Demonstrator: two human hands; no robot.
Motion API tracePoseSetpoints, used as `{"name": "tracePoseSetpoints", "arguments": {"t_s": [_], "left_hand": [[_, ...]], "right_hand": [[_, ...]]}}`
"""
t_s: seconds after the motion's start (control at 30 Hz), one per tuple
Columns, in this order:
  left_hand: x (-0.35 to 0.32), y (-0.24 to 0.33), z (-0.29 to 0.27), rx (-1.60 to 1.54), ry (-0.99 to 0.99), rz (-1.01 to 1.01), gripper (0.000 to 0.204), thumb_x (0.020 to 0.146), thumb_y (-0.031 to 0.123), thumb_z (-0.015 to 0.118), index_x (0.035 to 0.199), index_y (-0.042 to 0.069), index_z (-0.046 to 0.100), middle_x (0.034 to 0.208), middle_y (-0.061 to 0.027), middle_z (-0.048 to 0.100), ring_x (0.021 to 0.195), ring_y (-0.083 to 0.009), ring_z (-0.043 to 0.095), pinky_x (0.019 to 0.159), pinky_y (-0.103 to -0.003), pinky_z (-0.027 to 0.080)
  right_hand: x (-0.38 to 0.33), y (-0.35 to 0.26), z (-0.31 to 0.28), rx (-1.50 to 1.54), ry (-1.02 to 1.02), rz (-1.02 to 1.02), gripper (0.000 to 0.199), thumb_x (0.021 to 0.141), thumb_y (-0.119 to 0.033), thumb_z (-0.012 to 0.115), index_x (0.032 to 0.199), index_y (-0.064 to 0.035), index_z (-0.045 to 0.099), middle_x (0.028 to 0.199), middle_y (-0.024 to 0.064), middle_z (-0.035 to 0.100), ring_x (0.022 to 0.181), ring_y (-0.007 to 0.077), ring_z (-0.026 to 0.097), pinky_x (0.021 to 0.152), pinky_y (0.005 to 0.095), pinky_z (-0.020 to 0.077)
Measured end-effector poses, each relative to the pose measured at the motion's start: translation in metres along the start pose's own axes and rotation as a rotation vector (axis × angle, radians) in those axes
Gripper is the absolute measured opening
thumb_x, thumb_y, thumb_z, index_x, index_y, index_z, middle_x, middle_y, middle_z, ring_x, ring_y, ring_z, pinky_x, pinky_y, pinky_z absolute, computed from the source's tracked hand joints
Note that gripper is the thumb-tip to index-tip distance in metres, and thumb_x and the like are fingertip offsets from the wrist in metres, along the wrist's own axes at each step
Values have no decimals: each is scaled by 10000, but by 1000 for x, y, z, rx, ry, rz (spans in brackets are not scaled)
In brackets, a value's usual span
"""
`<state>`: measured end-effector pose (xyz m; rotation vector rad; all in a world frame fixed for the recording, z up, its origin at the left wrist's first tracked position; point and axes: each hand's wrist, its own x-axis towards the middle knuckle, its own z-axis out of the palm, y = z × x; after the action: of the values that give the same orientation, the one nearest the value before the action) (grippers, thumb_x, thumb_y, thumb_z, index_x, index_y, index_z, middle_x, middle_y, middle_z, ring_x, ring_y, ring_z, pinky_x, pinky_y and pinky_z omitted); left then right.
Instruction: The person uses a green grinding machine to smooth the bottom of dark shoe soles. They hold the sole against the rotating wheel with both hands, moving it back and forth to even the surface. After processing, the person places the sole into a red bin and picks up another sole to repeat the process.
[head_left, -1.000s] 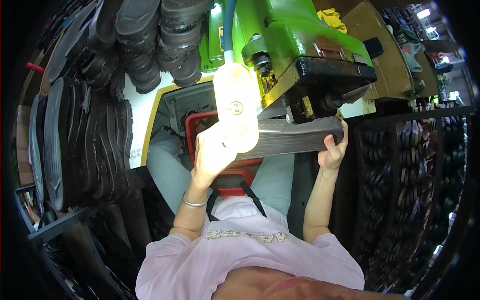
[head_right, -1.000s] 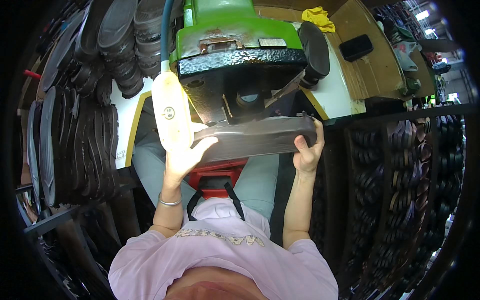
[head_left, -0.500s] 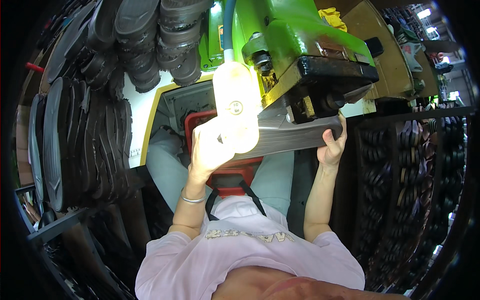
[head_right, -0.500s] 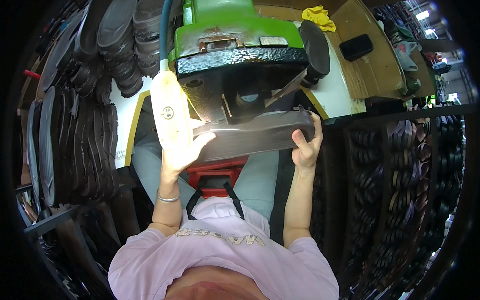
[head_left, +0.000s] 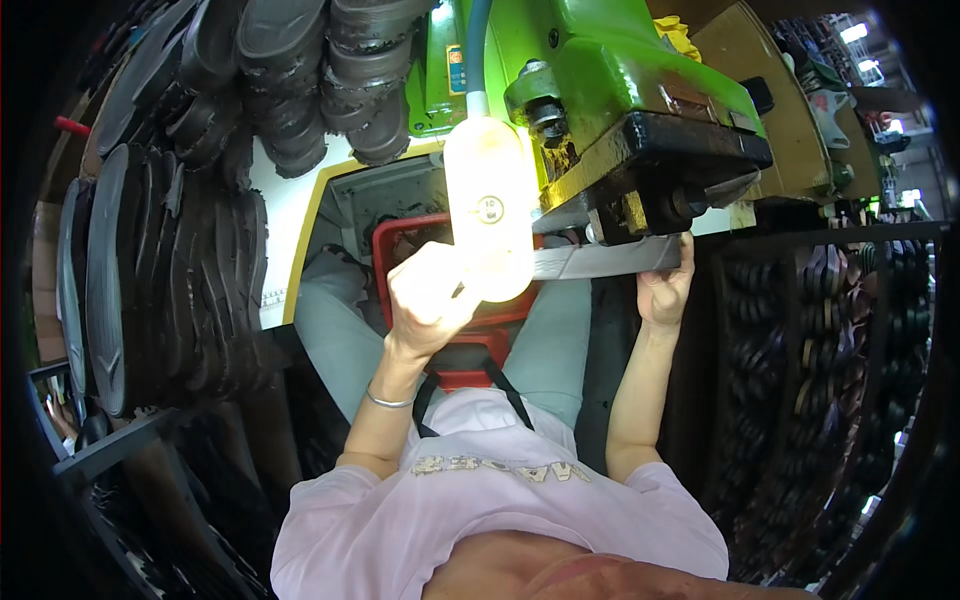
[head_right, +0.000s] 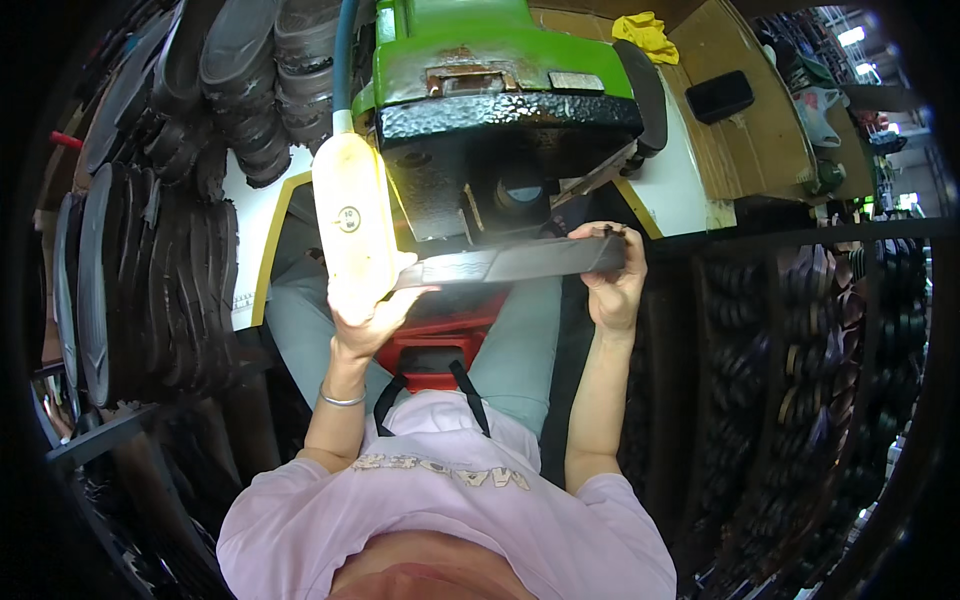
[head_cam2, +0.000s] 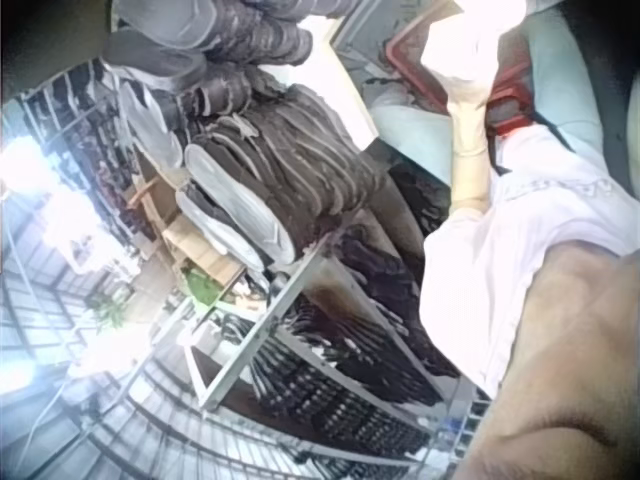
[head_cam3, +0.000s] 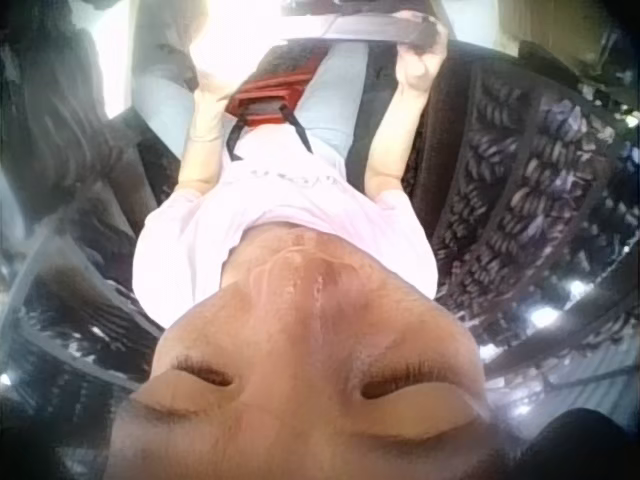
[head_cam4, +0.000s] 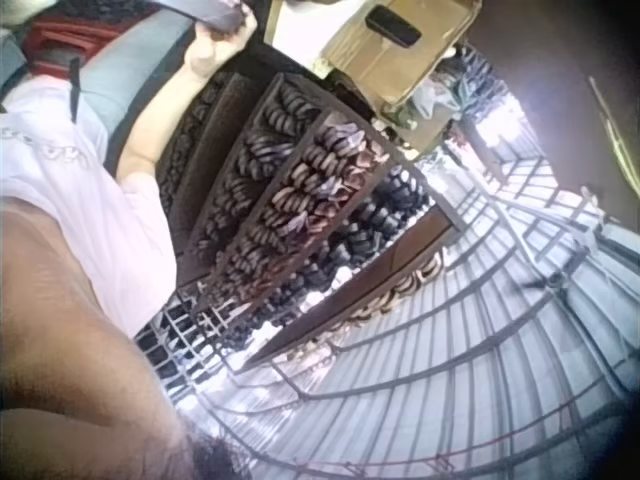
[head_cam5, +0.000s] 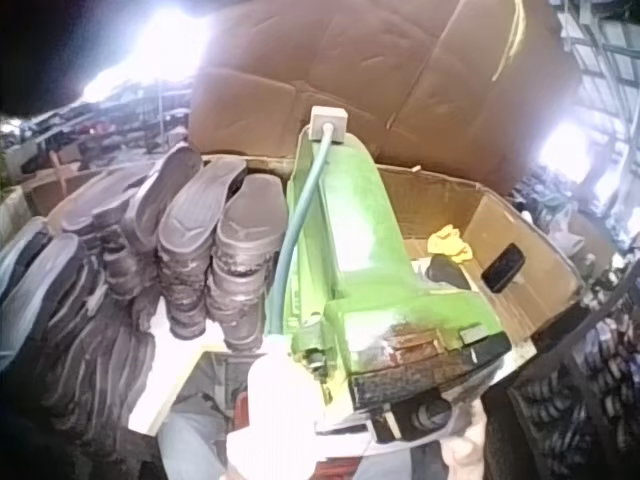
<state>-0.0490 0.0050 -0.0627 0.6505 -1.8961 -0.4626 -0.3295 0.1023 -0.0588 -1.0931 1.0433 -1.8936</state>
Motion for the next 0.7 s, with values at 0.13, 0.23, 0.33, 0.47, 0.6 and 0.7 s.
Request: {"name": "tracePoseSetpoints", "arguments": {"t_s": [0.13, 0.23, 0.33, 0.47, 0.6, 0.7], "left_hand": [[-1, 1, 12, -75, -22, 13, 419, 602, 66, 881, 968, -6, 688, 862, -117, 688, 758, -257, 669, 678, -323, 545], [8, 7, 17, -77, 5, 52, 406, 616, 50, 873, 967, -8, 679, 863, -117, 678, 758, -250, 660, 675, -323, 543], [17, 15, 18, -23, 17, 78, 404, 626, 50, 875, 971, -7, 672, 847, -109, 669, 747, -240, 651, 660, -313, 537], [22, 12, 21, -59, 65, 13, 279, 689, 103, 833, 923, 36, 695, 815, -85, 679, 665, -215, 639, 592, -306, 528], [31, 21, 13, -59, 41, -66, 161, 733, 81, 759, 873, 32, 697, 781, -99, 672, 624, -220, 632, 568, -308, 520], [20, 12, 6, -150, 54, -190, 125, 743, 37, 689, 864, 6, 681, 756, -122, 651, 630, -238, 635, 579, -314, 513]], "right_hand": [[1, -2, -17, -31, -5, -14, 558, 746, -87, 797, 1218, -57, 502, 1089, 159, 602, 1045, 263, 571, 912, 372, 465], [2, -3, -23, -4, -10, 1, 558, 761, -83, 790, 1234, -50, 497, 1111, 151, 599, 1053, 256, 568, 946, 375, 441], [5, -3, -24, -20, 46, 35, 569, 769, -83, 791, 1250, -20, 493, 1125, 126, 594, 1058, 225, 564, 963, 355, 425], [12, 1, -21, -37, 122, 60, 561, 781, -116, 793, 1244, 18, 506, 1138, 93, 590, 1050, 180, 561, 962, 316, 416], [23, -5, -13, -75, 108, 87, 519, 794, -132, 776, 1225, 18, 529, 1118, 81, 604, 1031, 169, 566, 955, 298, 412], [25, -1, 0, -35, 67, 111, 487, 798, -103, 753, 1217, 21, 537, 1087, 73, 618, 1018, 167, 571, 946, 295, 415]]}}
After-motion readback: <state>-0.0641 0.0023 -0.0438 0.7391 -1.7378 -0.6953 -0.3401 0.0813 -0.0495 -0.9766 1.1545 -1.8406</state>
